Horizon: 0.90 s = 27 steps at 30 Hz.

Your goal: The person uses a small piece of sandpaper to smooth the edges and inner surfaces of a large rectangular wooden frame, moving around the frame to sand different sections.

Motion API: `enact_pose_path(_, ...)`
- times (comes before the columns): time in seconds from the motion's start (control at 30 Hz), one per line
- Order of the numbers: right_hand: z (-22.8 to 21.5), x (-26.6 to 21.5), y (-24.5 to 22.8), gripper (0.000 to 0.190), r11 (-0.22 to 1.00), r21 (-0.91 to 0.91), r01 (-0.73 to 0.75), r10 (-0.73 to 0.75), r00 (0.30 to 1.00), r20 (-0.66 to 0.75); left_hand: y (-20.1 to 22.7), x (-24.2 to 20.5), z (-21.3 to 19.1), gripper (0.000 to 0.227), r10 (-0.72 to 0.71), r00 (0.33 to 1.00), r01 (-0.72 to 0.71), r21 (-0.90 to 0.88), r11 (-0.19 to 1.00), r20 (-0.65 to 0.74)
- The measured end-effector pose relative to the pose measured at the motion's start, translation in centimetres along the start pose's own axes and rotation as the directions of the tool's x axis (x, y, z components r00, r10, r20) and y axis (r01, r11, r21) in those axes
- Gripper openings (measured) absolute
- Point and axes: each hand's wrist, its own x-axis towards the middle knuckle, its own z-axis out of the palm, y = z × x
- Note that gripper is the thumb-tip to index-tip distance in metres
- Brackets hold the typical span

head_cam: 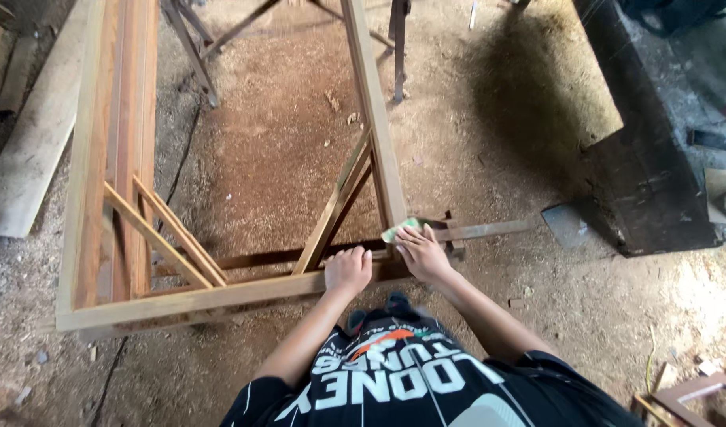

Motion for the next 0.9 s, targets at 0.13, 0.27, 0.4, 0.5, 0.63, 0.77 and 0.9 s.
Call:
enact_pose_path(0.13,0.8,-1.6,0.4,0.039,1.0,-0.01,-0.029,0.029,1.0,-0.01,-0.1,-0.3,-0.8,0.034,-0.029,0.997,0.026,0.037,0.999,0.074)
enact_pose_path(0.27,1.7,5.3,2.0,0.046,0.975,-0.213,0.071,-0.089,0.993,-0.078,-0.4,-0.5,-0.4,0.033,-0.004,0.999,0.004,0.011,1.0,0.047)
enact_pose_path(0.4,2.2,9.3,1.6,0.033,0.993,-0.069,-0.095,0.092,0.995,-0.038,-0.8,-0.6,0.3,0.026,0.036,0.999,-0.036,0.011,0.999,-0.016)
enact_pose_path(0.5,3.1,4.7,1.4,0.046,0.986,-0.164,0.04,-0.06,0.992,-0.115,-0.4,-0.2,-0.3,0.03,0.018,1.0,-0.018,0.022,1.0,0.006)
enact_pose_path(0.63,1.7,-2.6,-0.8,0.038,0.997,-0.069,0.028,-0.021,0.995,0.1,-0.2,-0.4,-0.7,0.034,0.0,1.0,0.0,0.015,1.0,0.014)
enact_pose_path(0.77,-0.2,-0.9,-1.0,0.043,0.995,-0.097,-0.018,0.036,0.982,0.185,-0.1,-0.3,-0.9,0.034,0.012,1.0,-0.012,0.0,1.0,-0.003)
enact_pose_path(0.9,-2.3,7.8,-0.1,0.053,0.984,-0.164,0.066,-0.041,0.987,0.153,0.1,0.2,-1.1,0.035,-0.056,0.996,0.052,0.064,0.997,0.071)
